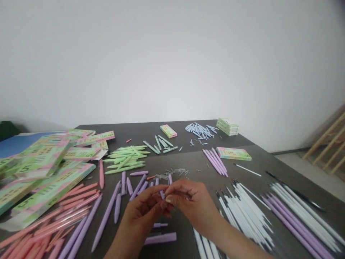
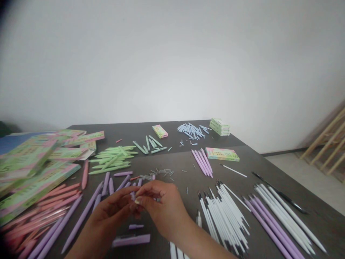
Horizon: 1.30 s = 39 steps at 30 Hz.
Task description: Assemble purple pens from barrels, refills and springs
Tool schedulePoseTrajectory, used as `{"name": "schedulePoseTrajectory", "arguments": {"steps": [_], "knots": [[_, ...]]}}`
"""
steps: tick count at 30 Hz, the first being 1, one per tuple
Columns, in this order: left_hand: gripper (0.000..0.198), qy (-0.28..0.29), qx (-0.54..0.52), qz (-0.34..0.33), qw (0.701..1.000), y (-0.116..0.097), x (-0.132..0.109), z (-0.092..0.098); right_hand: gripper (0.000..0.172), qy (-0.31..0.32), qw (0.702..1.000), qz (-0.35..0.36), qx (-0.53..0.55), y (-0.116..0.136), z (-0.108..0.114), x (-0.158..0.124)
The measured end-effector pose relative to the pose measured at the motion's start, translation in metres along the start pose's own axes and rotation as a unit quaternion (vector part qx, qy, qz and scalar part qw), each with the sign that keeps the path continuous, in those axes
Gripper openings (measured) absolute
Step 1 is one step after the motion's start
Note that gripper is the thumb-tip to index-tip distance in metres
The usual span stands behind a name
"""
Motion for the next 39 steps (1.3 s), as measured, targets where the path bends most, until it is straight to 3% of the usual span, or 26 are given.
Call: {"name": "schedulePoseTrajectory", "arguments": {"steps": [3, 7, 15, 22, 28, 39], "knots": [[0.019, -0.037, -0.036, 0.017, 0.999, -0.001, 0.001, 0.007, 0.006, -0.043, 0.994, 0.040, -0.092, 0.008, 0.006, -0.002], [0.013, -0.092, -0.080, 0.011, 0.993, -0.002, 0.001, 0.017, 0.011, -0.071, 0.958, 0.138, -0.239, 0.022, 0.004, -0.010], [0.007, -0.101, -0.115, 0.001, 0.988, -0.003, -0.004, 0.018, 0.016, -0.093, 0.927, 0.223, -0.286, 0.031, -0.002, -0.020], [0.012, -0.111, -0.109, -0.007, 0.988, -0.005, -0.005, 0.020, 0.012, -0.120, 0.921, 0.205, -0.310, 0.029, 0.002, -0.021], [0.011, -0.135, -0.091, -0.005, 0.987, -0.002, -0.008, 0.020, 0.012, -0.132, 0.925, 0.237, -0.268, 0.034, 0.003, -0.024], [0.016, -0.133, 0.054, -0.036, 0.989, -0.013, -0.012, 0.021, 0.015, -0.131, 0.956, 0.189, -0.181, 0.033, 0.011, -0.017]]}}
Point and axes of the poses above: each hand's wrist, its own x-axis towards the middle knuckle, its own z-axis out of the back of the hand, y = z × x, the point moved 7 cm from there along x, towards the middle knuckle, and after that the axes turned 6 degrees about -z, right-handed, at the moved point
